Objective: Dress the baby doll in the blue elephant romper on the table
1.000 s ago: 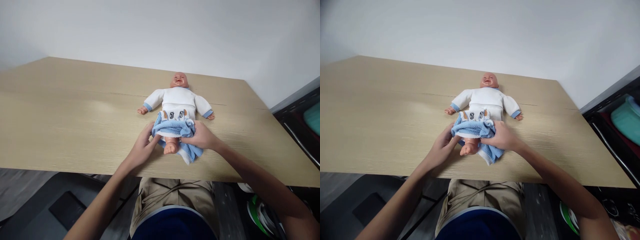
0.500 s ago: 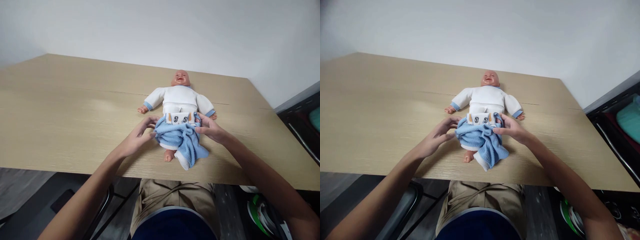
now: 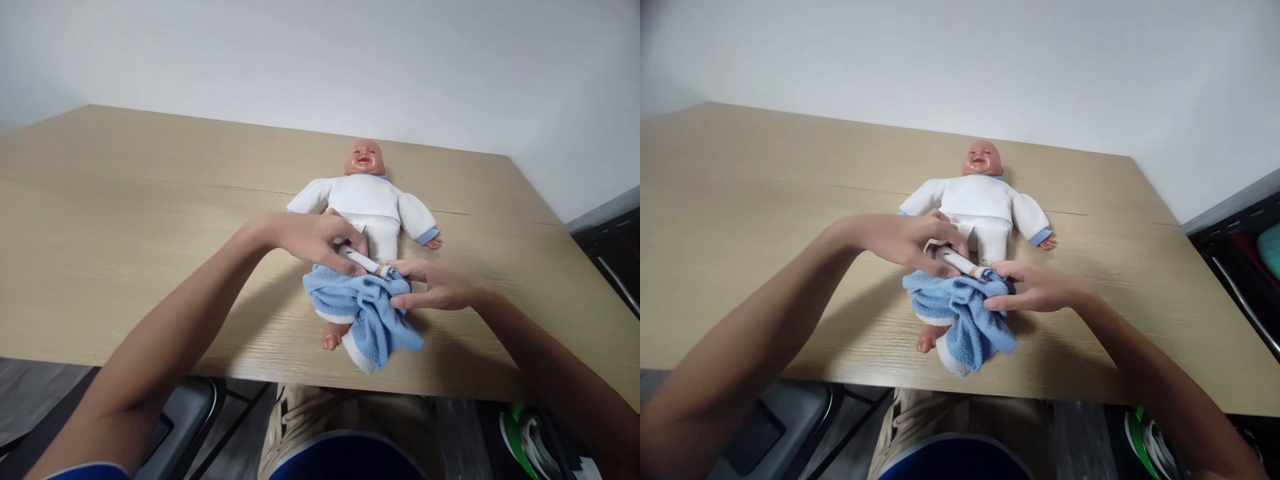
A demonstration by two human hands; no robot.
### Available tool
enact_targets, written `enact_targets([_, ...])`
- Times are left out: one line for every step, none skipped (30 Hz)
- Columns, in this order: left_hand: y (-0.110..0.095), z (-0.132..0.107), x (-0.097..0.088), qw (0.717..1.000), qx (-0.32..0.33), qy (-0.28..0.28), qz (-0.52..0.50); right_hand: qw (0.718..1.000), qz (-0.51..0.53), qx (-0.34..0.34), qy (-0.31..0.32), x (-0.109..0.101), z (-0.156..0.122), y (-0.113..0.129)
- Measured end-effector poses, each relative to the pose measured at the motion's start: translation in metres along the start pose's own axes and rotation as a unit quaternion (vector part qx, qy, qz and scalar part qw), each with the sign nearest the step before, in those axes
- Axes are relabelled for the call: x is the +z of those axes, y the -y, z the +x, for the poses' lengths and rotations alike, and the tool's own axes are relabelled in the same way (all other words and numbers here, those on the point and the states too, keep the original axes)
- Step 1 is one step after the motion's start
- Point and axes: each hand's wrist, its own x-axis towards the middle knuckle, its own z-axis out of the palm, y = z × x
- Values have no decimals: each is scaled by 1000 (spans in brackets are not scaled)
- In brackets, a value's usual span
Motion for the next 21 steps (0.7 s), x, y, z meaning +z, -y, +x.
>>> enact_targets([1,7,-5,999,23,25,-39,999,27,-14,-18,1,-1,0])
enact_targets([2,14,-8,994,46,45,-86,996,73,-25,-40,2,-1,-1])
enact_targets([3,21,-9,987,63,62,-137,990,123,-30,-61,4,0,-2])
enact_targets([6,27,-9,976,73,76,-191,983,165,-31,-80,5,1,-4])
enact_targets([9,34,-8,963,76,87,-242,976,194,-28,-94,5,2,-6])
enact_targets([12,39,-5,950,76,97,-287,972,211,-22,-100,5,4,-7])
enact_targets([15,43,-2,937,78,104,-323,970,220,-15,-98,4,6,-8])
enact_targets([18,47,2,928,86,108,-347,971,223,-4,-85,2,7,-9])
enact_targets([20,50,6,921,95,111,-360,973,220,10,-62,0,8,-10])
enact_targets([22,53,10,917,102,116,-368,977,210,24,-33,-3,8,-10])
enact_targets([24,54,13,914,106,124,-372,980,195,34,-2,-5,7,-11])
enact_targets([24,55,16,912,106,131,-375,983,177,43,28,-7,5,-11])
enact_targets([24,56,19,909,104,141,-379,984,163,48,50,-8,3,-12])
enact_targets([24,57,21,905,104,153,-384,984,162,46,60,-9,-1,-13])
enact_targets([23,57,22,901,106,168,-386,982,176,38,56,-9,-4,-14])
enact_targets([22,57,23,899,111,185,-382,978,201,28,41,-9,-8,-15])
enact_targets([21,57,23,899,116,200,-372,973,229,19,17,-8,-12,-16])
enact_targets([20,57,23,900,120,211,-361,968,251,15,-12,-7,-15,-17])
enact_targets([20,57,23,903,125,215,-351,964,264,15,-38,-6,-17,-17])
enact_targets([20,57,24,905,128,213,-344,962,266,22,-54,-5,-20,-18])
enact_targets([21,58,24,906,131,207,-345,963,263,31,-59,-5,-21,-18])
